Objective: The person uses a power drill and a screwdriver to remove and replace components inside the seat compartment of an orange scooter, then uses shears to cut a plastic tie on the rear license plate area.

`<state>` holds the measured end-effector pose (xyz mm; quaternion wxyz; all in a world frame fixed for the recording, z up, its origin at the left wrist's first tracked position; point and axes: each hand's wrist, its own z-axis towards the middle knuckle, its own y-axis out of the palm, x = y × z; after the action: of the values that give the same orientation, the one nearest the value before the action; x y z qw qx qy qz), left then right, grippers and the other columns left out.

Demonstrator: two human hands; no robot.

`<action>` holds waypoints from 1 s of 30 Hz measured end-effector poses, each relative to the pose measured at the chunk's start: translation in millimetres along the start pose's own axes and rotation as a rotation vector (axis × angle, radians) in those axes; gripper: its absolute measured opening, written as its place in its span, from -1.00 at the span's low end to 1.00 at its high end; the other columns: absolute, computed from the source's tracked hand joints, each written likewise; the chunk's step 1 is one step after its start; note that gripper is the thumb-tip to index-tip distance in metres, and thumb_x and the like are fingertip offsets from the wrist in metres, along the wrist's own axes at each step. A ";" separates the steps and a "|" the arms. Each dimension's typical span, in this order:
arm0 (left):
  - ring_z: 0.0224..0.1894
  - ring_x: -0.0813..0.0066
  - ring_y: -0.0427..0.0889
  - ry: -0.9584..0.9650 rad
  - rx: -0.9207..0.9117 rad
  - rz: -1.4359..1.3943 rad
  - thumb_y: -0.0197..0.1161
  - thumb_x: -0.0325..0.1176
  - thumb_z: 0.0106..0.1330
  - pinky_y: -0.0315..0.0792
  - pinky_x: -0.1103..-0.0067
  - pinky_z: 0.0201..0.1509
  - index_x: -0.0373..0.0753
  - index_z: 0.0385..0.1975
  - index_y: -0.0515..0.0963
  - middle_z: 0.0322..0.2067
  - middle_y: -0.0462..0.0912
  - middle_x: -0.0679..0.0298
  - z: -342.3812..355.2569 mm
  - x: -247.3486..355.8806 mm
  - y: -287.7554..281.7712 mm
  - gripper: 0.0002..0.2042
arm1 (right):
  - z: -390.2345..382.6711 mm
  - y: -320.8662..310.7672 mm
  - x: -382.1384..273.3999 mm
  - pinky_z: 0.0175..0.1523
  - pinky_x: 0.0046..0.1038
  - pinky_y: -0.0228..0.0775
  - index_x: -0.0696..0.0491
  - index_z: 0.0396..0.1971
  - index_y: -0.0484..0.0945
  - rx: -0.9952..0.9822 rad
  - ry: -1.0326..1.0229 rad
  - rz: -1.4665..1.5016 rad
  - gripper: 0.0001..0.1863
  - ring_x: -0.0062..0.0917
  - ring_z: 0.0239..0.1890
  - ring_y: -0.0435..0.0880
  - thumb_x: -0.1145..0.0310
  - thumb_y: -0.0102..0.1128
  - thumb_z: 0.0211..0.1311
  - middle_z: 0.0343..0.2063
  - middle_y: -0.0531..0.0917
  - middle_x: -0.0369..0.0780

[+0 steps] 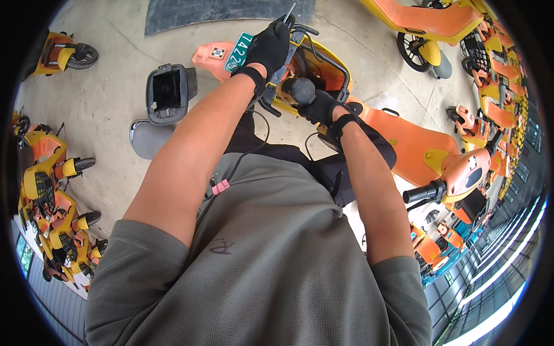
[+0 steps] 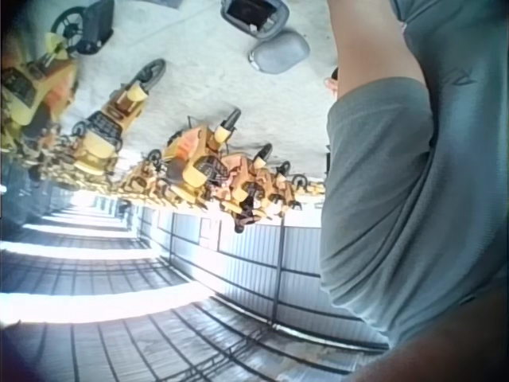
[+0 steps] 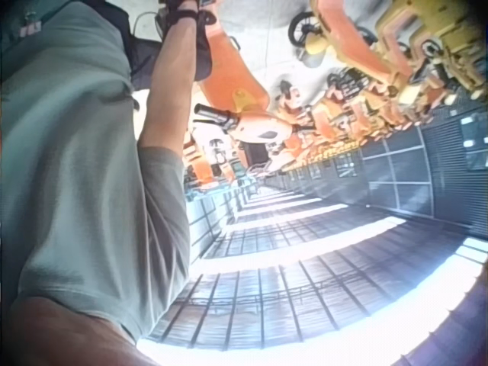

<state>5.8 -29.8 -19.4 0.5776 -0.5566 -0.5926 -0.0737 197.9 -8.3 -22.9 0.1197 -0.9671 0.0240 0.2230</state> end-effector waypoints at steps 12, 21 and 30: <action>-0.13 -0.04 0.52 -0.034 -0.020 -0.012 -0.25 0.01 0.27 0.35 0.25 0.01 -0.28 -0.26 0.53 -0.26 0.57 -0.08 6.5 -8.5 5.5 -0.50 | -0.4 -3.1 2.8 -0.51 -0.52 0.41 0.18 -0.42 0.51 -0.020 -0.076 -0.016 -0.76 -0.57 -0.60 0.54 0.38 0.23 -0.12 -0.60 0.57 -0.23; -0.14 -0.04 0.51 -0.036 -0.041 -0.007 -0.26 -0.01 0.27 0.35 0.26 0.01 -0.22 -0.26 0.54 -0.23 0.57 -0.04 0.8 -0.3 0.8 -0.53 | -0.1 -2.3 6.8 -0.49 -0.53 0.41 0.15 -0.39 0.51 0.004 -0.062 -0.007 -0.75 -0.57 -0.60 0.55 0.37 0.25 -0.10 -0.61 0.58 -0.24; -0.16 -0.03 0.52 -0.035 -0.023 0.008 -0.25 -0.02 0.27 0.37 0.25 -0.02 -0.22 -0.29 0.55 -0.28 0.58 -0.03 2.4 -1.6 1.9 -0.54 | -1.5 -0.2 7.1 -0.50 -0.55 0.44 0.18 -0.34 0.49 0.018 -0.031 0.095 -0.73 -0.57 -0.58 0.56 0.40 0.24 -0.09 -0.56 0.59 -0.21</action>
<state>5.3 -28.2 -22.5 0.5608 -0.5668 -0.5997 -0.0685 204.9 -8.4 -24.7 0.1183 -0.9601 0.0699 0.2434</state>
